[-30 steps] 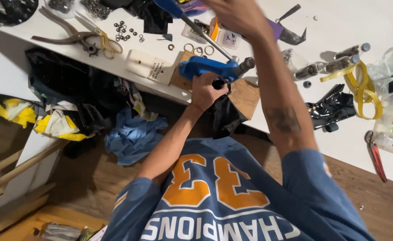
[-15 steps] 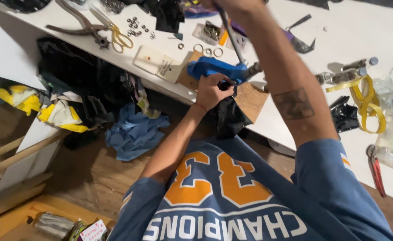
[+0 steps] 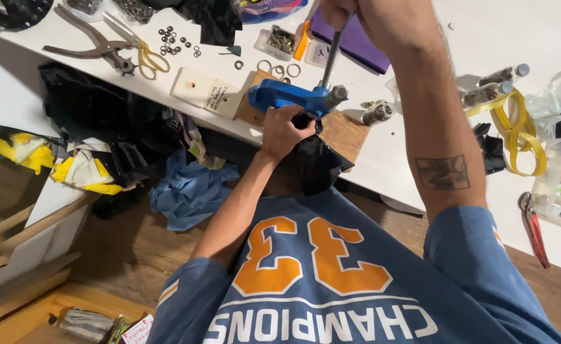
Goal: Installing metal grommets into pieces of black patent leather using a manual press machine.
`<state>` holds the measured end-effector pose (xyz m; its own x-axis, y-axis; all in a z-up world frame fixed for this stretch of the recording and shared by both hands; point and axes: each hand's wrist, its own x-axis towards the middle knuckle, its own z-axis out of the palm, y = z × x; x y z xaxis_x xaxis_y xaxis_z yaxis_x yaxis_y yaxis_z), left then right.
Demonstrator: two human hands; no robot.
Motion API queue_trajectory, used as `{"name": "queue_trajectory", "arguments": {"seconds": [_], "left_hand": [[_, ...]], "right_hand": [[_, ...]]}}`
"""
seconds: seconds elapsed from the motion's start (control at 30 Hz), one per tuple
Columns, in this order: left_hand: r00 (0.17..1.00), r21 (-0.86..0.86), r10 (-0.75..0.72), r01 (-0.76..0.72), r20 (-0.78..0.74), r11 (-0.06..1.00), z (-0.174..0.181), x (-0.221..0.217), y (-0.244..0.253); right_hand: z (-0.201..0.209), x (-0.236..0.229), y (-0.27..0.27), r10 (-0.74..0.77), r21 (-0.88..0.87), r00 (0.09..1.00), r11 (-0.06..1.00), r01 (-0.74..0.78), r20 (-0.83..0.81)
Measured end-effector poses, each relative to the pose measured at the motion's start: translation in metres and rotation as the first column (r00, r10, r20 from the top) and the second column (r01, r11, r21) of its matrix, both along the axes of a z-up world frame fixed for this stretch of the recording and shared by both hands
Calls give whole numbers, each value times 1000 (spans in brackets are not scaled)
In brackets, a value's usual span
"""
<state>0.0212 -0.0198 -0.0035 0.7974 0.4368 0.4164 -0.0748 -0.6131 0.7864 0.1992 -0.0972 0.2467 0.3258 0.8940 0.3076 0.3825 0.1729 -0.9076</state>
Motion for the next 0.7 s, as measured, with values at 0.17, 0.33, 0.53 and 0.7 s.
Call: {"name": "queue_trajectory", "arguments": {"seconds": [0.17, 0.33, 0.53, 0.7], "left_hand": [[994, 71, 60, -67, 86, 995, -11, 3, 0], [1000, 82, 27, -28, 15, 996, -15, 1, 2], [999, -35, -41, 41, 2, 999, -18, -5, 6], [994, -15, -103, 102, -30, 995, -15, -5, 14]], "right_hand": [[6, -12, -18, -141, -38, 987, 990, 139, -70], [-14, -9, -56, -21, 431, 980, 896, 107, -198], [-59, 10, -96, -1, 597, 958, 782, 180, -288], [-73, 19, -107, 94, 648, 967, 757, 84, -236]]}}
